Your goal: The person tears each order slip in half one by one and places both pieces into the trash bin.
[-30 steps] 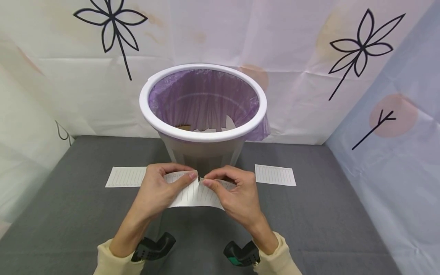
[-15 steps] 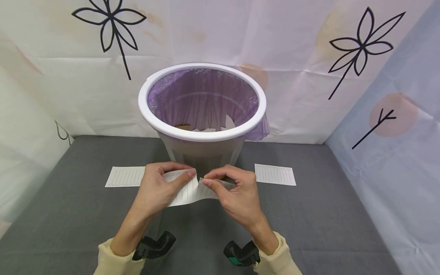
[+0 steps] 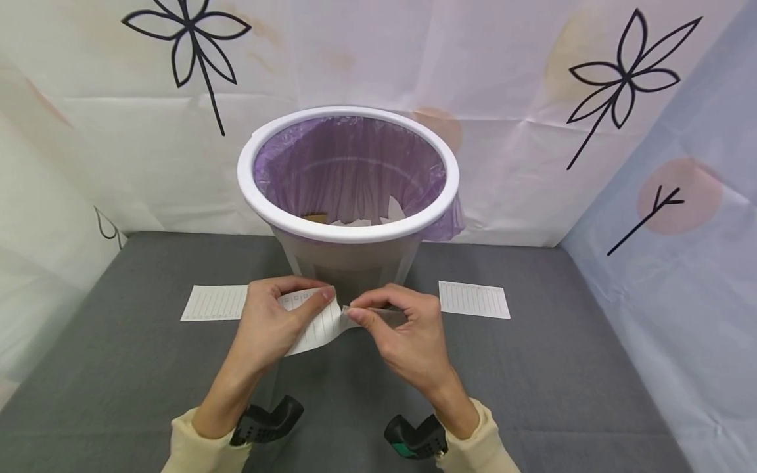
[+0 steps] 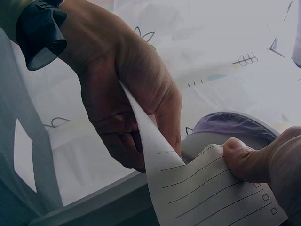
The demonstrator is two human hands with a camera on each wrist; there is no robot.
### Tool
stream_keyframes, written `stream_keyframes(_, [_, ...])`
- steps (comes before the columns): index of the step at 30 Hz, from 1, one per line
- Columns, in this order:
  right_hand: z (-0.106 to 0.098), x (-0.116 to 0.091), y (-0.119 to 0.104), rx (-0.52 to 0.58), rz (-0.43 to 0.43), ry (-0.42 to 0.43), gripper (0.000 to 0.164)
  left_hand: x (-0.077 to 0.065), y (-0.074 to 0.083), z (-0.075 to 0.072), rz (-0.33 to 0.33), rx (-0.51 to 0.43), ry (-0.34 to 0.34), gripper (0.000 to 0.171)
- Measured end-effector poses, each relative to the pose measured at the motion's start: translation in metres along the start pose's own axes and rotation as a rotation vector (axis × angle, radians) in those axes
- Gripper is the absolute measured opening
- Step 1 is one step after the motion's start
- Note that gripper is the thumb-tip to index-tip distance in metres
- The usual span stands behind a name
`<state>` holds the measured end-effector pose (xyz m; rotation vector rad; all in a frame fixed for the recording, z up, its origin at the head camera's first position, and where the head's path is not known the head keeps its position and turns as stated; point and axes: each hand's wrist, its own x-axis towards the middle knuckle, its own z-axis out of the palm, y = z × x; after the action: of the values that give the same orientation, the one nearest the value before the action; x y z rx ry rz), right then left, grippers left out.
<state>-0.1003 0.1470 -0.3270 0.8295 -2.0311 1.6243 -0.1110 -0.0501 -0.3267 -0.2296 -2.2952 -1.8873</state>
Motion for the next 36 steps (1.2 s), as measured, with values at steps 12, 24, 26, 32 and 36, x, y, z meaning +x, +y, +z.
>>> stream_keyframes(12, [-0.0017, 0.0011, -0.0035, 0.012, 0.004, 0.018, 0.013, 0.0036, -0.0044, 0.0008, 0.025, 0.031, 0.049, 0.005])
stream_keyframes(24, [-0.0048, 0.0017, -0.0047, 0.018, 0.001, 0.016, 0.014, 0.0058, -0.0086, -0.0012, 0.019, 0.018, 0.053, 0.004])
stream_keyframes(26, [-0.0052, 0.0021, -0.0043, 0.025, -0.001, 0.017, 0.013, 0.0062, -0.0087, -0.0015, 0.025, 0.018, 0.043, 0.004])
stream_keyframes(32, [-0.0057, 0.0027, -0.0024, 0.037, -0.009, 0.039, 0.014, 0.0068, -0.0093, -0.0025, 0.028, 0.024, -0.005, 0.004])
stream_keyframes(36, [-0.0060, 0.0028, -0.0019, 0.060, -0.015, 0.071, 0.009, 0.0075, -0.0099, -0.0033, 0.026, 0.040, -0.020, 0.004])
